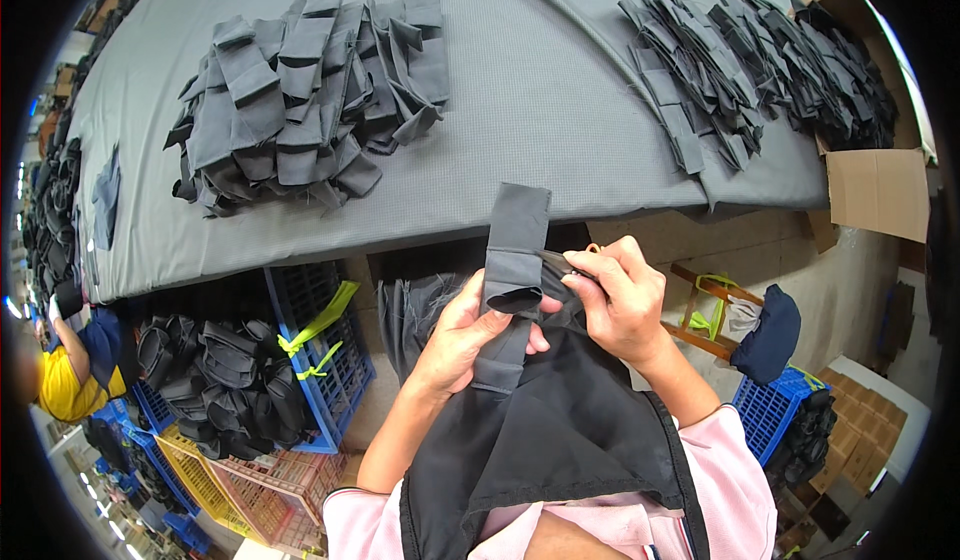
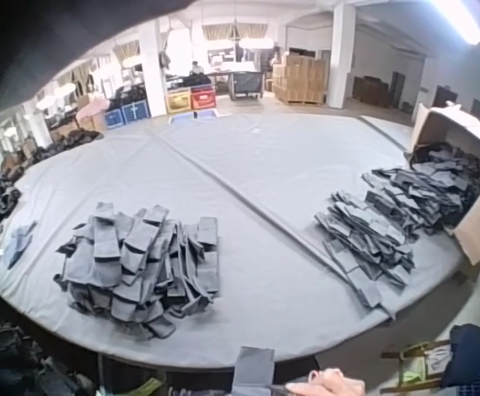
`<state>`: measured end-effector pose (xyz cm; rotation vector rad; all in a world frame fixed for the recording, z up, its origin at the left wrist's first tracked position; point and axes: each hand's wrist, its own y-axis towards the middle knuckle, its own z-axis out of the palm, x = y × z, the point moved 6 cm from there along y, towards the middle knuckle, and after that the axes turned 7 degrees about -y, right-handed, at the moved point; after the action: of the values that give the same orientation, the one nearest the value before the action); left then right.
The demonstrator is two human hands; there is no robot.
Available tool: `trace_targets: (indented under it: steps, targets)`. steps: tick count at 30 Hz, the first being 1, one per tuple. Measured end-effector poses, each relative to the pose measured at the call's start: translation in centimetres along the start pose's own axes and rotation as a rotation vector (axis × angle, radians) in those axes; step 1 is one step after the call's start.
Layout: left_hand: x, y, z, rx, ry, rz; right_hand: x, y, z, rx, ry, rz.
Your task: The person is using small snips/scissors to trim excess threads and material from pre-cut black fabric components in a manufacturing environment.
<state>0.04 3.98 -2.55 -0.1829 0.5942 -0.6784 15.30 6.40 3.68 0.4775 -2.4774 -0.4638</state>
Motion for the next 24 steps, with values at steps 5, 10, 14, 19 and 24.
trace_targets:
  steps: [5, 10, 14, 19, 24]
  targets:
    - [0.3, 0.1, 0.2, 0.016, 0.103, 0.025, -0.1, 0.2, 0.2, -0.04, 0.191, 0.12]
    - [0.0, -0.1, 0.5, -0.053, 0.177, 0.057, 1.3, 1.0, 1.2, -0.06, 0.066, -0.037]
    - [-0.1, -0.1, 0.3, -0.055, 0.212, 0.055, 1.1, 1.1, 1.7, -0.013, -0.003, -0.057]
    - [-0.3, -0.1, 0.5, -0.045, 0.201, 0.039, 1.1, 1.5, 1.8, 0.017, 0.07, -0.042]
    - [-0.3, 0.0, 0.4, -0.003, 0.178, 0.004, 0.4, 1.6, 2.2, 0.088, 0.204, 0.028]
